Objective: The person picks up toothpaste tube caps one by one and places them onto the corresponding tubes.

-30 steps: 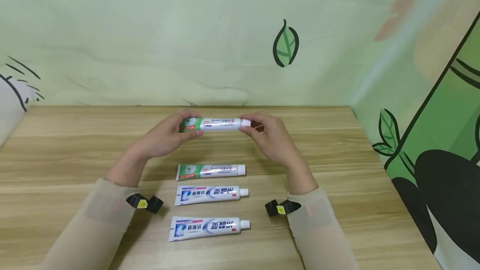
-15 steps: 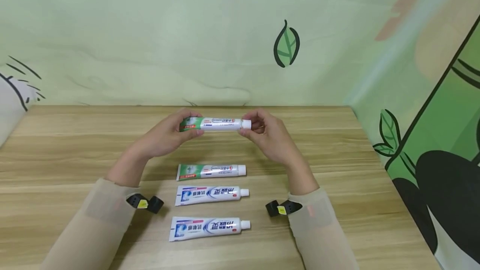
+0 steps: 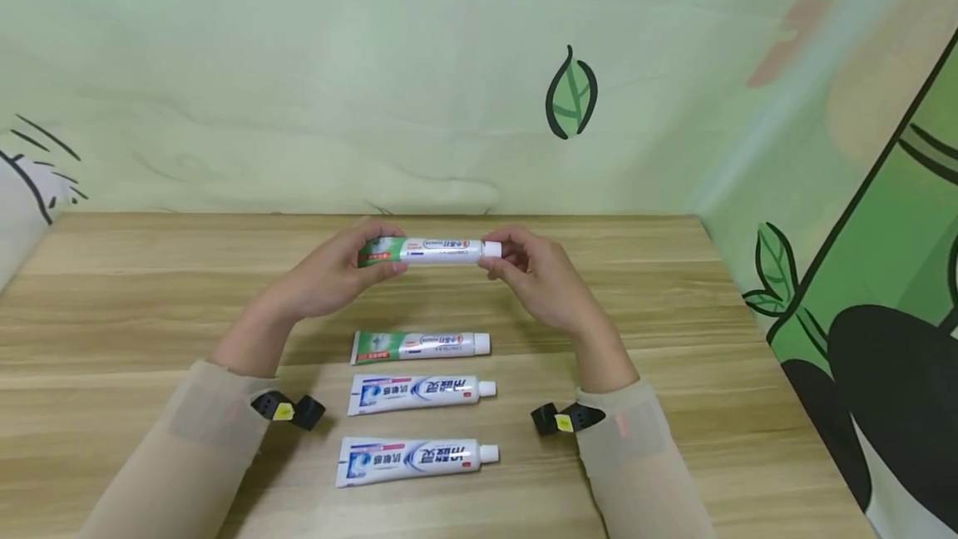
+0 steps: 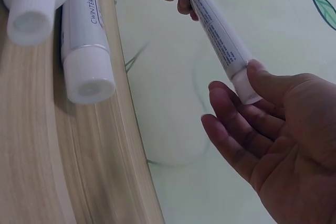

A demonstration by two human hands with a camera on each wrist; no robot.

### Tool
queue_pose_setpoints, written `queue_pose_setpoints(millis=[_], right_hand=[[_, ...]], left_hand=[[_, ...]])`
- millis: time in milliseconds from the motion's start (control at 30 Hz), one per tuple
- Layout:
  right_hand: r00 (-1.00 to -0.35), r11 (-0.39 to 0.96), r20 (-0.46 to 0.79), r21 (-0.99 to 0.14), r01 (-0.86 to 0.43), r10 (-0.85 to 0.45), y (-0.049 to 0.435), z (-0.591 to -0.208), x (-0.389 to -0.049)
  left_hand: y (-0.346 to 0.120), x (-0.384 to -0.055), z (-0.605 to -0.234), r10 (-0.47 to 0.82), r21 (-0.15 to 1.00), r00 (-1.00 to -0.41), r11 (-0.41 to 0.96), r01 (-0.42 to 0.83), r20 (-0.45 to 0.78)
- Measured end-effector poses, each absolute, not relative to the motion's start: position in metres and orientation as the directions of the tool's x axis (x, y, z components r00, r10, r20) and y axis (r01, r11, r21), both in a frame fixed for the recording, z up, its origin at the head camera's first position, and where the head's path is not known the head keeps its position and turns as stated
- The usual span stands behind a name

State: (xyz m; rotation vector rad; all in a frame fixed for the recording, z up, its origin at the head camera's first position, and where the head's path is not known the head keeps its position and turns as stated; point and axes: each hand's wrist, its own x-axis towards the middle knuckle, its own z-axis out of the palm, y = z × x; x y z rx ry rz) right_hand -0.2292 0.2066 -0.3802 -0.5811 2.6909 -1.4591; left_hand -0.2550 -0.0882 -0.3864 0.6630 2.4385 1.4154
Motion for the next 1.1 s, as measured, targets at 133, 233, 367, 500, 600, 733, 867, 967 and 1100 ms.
queue_pose_setpoints(millis=[133,233,367,500,600,733,867,967,1100], right_hand=[[-0.922,0.442,0.167,-0.838,-0.319,-0.348,0.2066,-0.3822,-0.2304],[-0.923,0.429,0.175,-0.845,-0.319,-0.342,0.2049,-0.3843,-0.2309],[-0.930,0.445,0.160,-0.842,-0.304,-0.332,0.2048,-0.3845,-0.2302],[-0.929,0.443,0.149,-0.846,-0.297,-0.339,0.2063,-0.3831,-0.2302],[-0.922,0.422,0.151,-0.855,-0.302,-0.355,0.2076,-0.3832,-0.2312],[-0.917,0.421,0.159,-0.850,-0.316,-0.367,0.2088,-0.3835,-0.2316],[-0.923,0.477,0.157,-0.818,-0.320,-0.351,0.2091,-0.3828,-0.2311],[-0.931,0.542,0.157,-0.776,-0.322,-0.329,0.2090,-0.3817,-0.2300],[-0.933,0.576,0.173,-0.746,-0.334,-0.316,0.2088,-0.3814,-0.2300]], left_hand=[[-0.0868,-0.2546,-0.3881,0.494,0.864,-0.869,0.427,0.267,0.024],[-0.0862,-0.2540,-0.3903,0.488,0.864,-0.872,0.426,0.268,0.030],[-0.0854,-0.2543,-0.3918,0.483,0.864,-0.875,0.425,0.272,0.038],[-0.0853,-0.2537,-0.3894,0.476,0.859,-0.879,0.433,0.272,0.038],[-0.0856,-0.2536,-0.3874,0.476,0.856,-0.878,0.436,0.277,0.042],[-0.0860,-0.2537,-0.3859,0.474,0.852,-0.880,0.443,0.280,0.042],[-0.0867,-0.2546,-0.3860,0.479,0.852,-0.877,0.442,0.281,0.041],[-0.0872,-0.2548,-0.3867,0.488,0.853,-0.871,0.434,0.292,0.050],[-0.0876,-0.2546,-0.3871,0.494,0.851,-0.868,0.430,0.300,0.057]])
